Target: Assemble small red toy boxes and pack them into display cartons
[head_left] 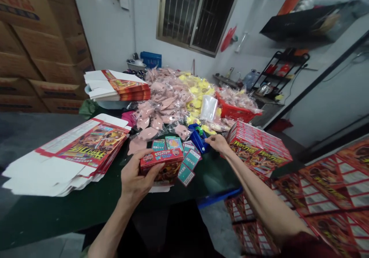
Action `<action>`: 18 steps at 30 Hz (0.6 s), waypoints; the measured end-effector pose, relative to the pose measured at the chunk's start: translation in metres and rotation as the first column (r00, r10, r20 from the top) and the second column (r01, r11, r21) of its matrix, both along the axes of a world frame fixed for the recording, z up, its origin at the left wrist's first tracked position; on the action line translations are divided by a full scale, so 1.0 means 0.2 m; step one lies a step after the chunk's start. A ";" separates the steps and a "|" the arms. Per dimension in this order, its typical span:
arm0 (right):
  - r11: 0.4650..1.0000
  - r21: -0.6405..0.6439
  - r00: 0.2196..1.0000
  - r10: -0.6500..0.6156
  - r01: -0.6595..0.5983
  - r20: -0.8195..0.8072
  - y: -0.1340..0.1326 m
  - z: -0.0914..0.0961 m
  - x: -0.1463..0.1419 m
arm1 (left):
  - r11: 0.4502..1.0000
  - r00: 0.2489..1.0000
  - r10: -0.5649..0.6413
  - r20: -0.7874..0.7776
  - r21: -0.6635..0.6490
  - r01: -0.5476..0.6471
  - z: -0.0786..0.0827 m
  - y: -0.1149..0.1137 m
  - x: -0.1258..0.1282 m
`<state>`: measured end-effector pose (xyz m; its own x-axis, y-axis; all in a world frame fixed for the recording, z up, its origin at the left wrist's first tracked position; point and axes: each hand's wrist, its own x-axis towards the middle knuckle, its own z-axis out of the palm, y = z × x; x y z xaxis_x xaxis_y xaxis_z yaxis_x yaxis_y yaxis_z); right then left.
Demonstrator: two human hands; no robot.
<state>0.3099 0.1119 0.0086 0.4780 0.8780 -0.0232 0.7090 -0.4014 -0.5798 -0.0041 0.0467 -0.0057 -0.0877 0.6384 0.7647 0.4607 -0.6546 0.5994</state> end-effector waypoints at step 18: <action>0.937 0.185 0.800 -0.136 0.295 -0.585 -0.07 -0.11 -0.07 | 0.999 1.000 0.015 0.010 -0.046 -0.015 0.00 0.02 0.01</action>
